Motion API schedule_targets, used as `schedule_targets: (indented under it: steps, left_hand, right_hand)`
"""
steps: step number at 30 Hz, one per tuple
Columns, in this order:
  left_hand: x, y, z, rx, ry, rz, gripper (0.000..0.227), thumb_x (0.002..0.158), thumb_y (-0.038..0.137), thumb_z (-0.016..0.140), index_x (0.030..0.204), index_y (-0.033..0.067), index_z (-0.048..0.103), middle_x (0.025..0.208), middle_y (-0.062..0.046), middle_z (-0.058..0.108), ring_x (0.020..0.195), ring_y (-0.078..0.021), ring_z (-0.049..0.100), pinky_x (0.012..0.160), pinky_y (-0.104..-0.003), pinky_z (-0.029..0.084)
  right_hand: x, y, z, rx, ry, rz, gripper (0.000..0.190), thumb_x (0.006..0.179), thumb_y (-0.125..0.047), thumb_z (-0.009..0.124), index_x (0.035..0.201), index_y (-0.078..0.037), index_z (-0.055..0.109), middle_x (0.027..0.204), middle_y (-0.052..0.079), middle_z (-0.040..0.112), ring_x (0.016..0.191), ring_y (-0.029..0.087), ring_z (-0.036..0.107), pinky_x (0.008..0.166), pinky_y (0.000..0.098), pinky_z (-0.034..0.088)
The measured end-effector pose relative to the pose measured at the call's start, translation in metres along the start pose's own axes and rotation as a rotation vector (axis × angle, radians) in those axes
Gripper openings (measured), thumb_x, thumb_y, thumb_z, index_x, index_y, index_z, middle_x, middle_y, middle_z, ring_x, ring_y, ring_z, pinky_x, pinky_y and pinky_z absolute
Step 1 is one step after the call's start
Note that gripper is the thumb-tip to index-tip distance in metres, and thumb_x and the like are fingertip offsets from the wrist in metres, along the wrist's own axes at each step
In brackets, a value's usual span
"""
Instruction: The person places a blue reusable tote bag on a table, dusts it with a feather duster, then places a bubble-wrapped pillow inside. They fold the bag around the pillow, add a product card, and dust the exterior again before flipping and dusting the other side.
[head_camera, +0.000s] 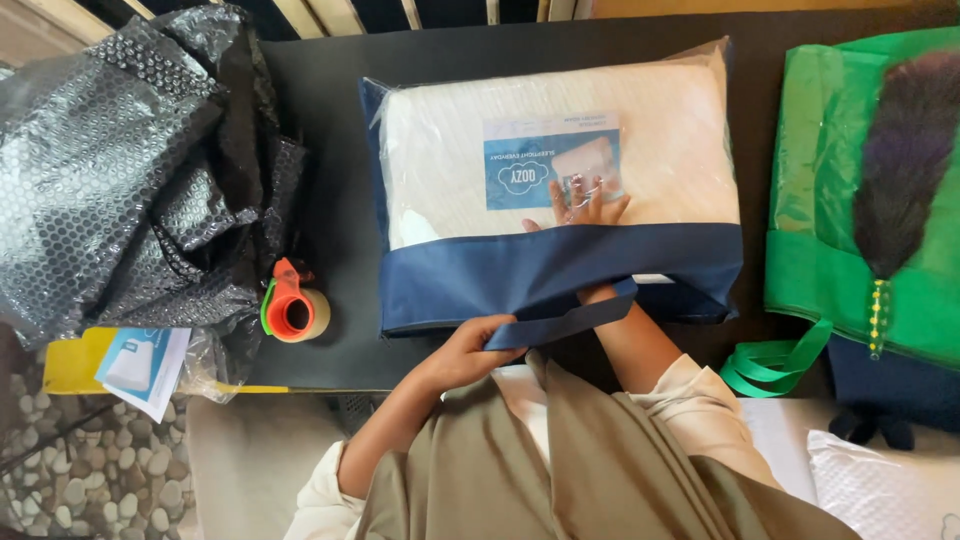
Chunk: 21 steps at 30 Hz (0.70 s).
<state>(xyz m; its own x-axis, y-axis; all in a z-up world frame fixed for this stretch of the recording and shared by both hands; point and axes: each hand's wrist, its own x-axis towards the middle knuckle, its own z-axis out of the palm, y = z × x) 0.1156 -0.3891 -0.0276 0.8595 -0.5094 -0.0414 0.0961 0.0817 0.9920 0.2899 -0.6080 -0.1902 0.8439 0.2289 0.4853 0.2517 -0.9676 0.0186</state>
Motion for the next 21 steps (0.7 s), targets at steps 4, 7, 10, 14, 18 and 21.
schedule_targets:
  steps: [4,7,10,14,18,21]
  left_hand:
    - [-0.006,-0.003,-0.016,-0.051,0.020,-0.001,0.019,0.086,0.002,0.082,0.099,0.0070,0.068,0.078,0.002,0.064,0.081,-0.0064,0.053,0.081,-0.026,0.047]
    - [-0.019,-0.004,-0.054,0.033,0.028,0.124,0.081,0.063,0.027,0.101,0.129,0.0013,0.063,0.124,-0.015,0.065,0.122,-0.0221,0.056,0.116,-0.046,0.035]
    - [-0.040,-0.035,-0.110,-0.034,0.184,0.047,0.067,0.089,0.040,0.079,0.140,0.0024,0.057,0.141,-0.015,0.056,0.136,-0.0261,0.048,0.119,-0.055,0.026]
    - [-0.079,-0.097,-0.170,0.359,0.770,-0.381,0.050,0.098,0.031,0.073,0.136,0.0024,0.058,0.126,-0.024,0.065,0.122,-0.0380,0.063,0.101,-0.052,0.053]
    - [-0.104,-0.139,-0.182,0.069,0.700,-0.689,0.058,0.095,0.025,0.078,0.136,-0.0091,0.056,0.126,-0.037,0.062,0.109,-0.0470,0.068,0.083,-0.051,0.063]
    - [-0.110,-0.172,-0.190,-0.168,0.731,-0.633,0.053,0.093,0.014,0.080,0.132,-0.0119,0.056,0.123,-0.034,0.063,0.110,-0.0467,0.067,0.086,-0.052,0.062]
  right_hand:
    - [-0.006,0.001,-0.001,0.078,-0.150,0.091,0.089,0.092,-0.076,0.047,0.164,-0.026,0.030,0.168,0.019,0.028,0.148,0.052,0.032,0.107,0.0925,0.008]
    - [-0.044,-0.001,0.001,0.067,-0.277,0.062,0.063,0.108,-0.049,0.034,0.166,-0.032,0.018,0.174,0.013,0.017,0.156,0.044,0.025,0.109,0.0882,0.009]
    - [-0.102,-0.031,-0.016,0.175,-0.205,-0.057,0.038,0.103,-0.049,0.046,0.135,-0.028,0.043,0.139,0.010,0.042,0.130,0.041,0.044,0.102,0.0780,0.026]
    - [-0.130,-0.081,-0.056,0.582,-0.227,-0.255,0.023,0.095,-0.043,0.067,0.096,-0.025,0.080,0.094,0.005,0.078,0.092,0.032,0.074,0.087,0.0523,0.056]
    - [-0.119,-0.146,-0.057,1.182,-0.684,-0.109,0.023,0.098,-0.036,0.070,0.118,-0.026,0.076,0.111,-0.001,0.078,0.100,0.017,0.075,0.092,0.0351,0.058]
    - [-0.109,-0.193,-0.052,0.960,-0.839,-0.175,0.027,0.096,-0.056,0.066,0.118,-0.041,0.074,0.098,-0.016,0.075,0.090,0.006,0.073,0.084,0.0264,0.059]
